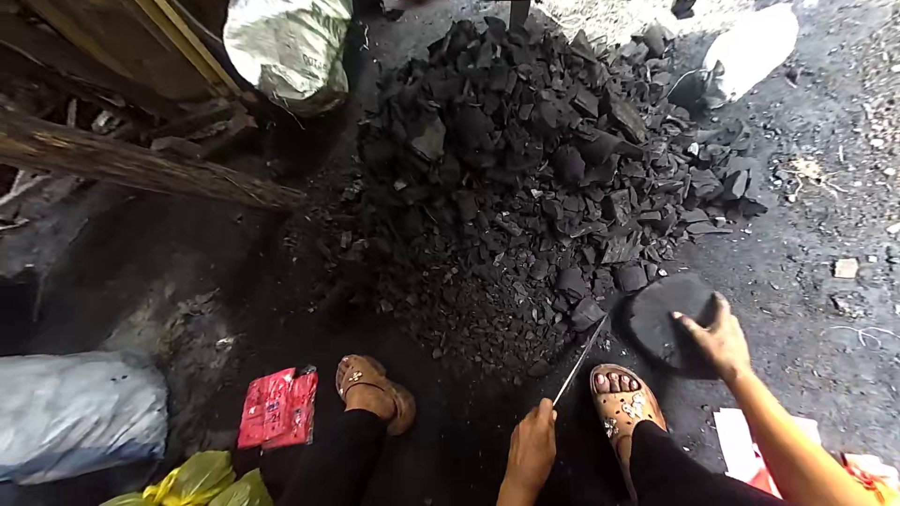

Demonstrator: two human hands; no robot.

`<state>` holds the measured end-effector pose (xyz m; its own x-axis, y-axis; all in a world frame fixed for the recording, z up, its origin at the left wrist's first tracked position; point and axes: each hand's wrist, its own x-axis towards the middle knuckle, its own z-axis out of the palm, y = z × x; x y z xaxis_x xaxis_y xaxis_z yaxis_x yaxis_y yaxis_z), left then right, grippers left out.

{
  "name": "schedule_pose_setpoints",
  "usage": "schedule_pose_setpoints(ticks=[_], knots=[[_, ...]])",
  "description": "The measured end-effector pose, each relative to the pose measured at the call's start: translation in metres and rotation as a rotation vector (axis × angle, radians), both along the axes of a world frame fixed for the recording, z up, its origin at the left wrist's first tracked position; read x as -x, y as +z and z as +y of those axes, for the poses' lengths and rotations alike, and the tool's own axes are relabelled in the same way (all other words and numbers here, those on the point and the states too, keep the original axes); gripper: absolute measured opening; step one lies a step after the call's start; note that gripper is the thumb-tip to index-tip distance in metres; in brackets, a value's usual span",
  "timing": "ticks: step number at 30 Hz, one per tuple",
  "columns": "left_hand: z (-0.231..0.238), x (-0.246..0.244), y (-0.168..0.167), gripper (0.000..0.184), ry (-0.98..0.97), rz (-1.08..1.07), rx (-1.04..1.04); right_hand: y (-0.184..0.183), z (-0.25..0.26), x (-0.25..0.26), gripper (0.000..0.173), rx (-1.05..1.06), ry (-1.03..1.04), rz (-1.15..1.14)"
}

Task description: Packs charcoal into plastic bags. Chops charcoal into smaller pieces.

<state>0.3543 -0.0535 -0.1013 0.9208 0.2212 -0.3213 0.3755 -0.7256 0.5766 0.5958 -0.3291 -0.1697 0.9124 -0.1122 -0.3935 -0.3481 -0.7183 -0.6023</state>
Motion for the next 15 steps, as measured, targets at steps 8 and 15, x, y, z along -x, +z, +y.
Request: schedule_pose_setpoints(ticks=[8,15], knots=[[-0.011,0.011,0.032,0.027,0.574,-0.08,0.278,0.017,0.045,0.007,0.112,0.062,0.336,0.05],[-0.026,-0.017,0.023,0.03,0.562,-0.101,0.244,0.024,0.141,0.005,0.067,0.132,1.051,-0.164]])
